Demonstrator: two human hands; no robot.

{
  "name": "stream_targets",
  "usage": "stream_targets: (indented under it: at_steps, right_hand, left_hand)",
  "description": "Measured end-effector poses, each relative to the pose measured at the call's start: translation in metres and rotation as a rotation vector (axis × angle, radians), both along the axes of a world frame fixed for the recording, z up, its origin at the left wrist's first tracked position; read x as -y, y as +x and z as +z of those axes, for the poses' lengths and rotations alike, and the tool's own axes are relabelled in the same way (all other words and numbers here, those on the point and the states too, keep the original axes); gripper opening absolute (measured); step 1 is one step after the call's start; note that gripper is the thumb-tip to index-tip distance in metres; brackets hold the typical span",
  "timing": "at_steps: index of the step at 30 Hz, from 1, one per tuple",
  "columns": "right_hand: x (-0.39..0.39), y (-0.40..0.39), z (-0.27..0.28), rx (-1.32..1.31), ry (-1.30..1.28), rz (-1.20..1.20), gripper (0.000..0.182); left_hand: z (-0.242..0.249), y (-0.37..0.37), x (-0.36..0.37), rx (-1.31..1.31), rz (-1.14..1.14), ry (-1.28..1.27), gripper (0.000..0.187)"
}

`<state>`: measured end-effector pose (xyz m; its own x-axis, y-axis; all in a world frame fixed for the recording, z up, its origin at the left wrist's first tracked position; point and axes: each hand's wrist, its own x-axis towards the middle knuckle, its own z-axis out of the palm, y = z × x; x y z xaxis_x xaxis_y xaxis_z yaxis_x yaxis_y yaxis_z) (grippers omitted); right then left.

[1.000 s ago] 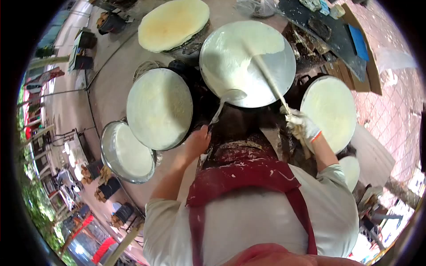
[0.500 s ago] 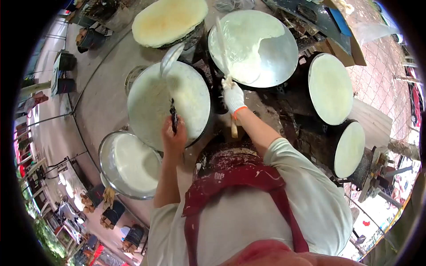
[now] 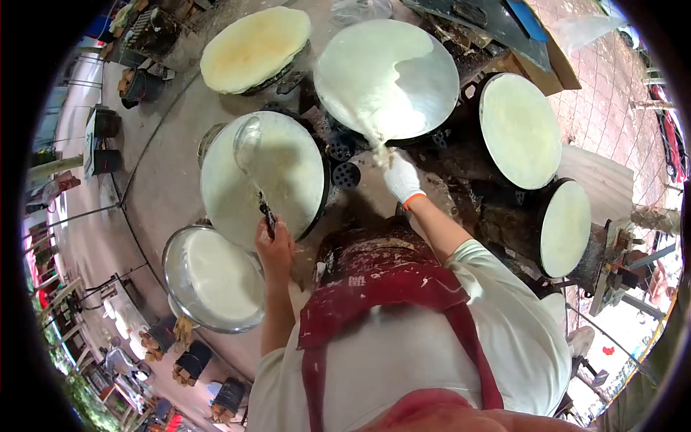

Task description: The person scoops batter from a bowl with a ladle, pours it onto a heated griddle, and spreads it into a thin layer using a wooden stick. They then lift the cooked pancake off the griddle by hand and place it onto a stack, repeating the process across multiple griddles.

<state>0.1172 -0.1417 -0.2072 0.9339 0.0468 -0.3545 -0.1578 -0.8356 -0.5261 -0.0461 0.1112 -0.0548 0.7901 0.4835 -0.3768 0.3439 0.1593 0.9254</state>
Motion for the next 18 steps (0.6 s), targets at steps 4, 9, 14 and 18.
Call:
stream_targets:
  at_steps: [4, 9, 14, 18]
  right_hand:
    - [0.06, 0.032, 0.028, 0.02, -0.058, -0.161, 0.043]
    - [0.087, 0.044, 0.007, 0.0, 0.224, -0.112, 0.046]
    - [0.122, 0.025, 0.028, 0.0, -0.05, 0.062, 0.037]
    - [0.165, 0.089, 0.019, 0.162, -0.113, -0.004, 0.038]
  left_hand:
    - [0.006, 0.01, 0.016, -0.016, -0.015, 0.042, 0.007]
    - [0.01, 0.021, 0.04, -0.067, 0.006, 0.059, 0.009]
    - [0.021, 0.036, 0.071, -0.106, 0.001, 0.098, 0.012]
    - [0.018, 0.053, 0.094, -0.091, -0.002, 0.071, 0.013]
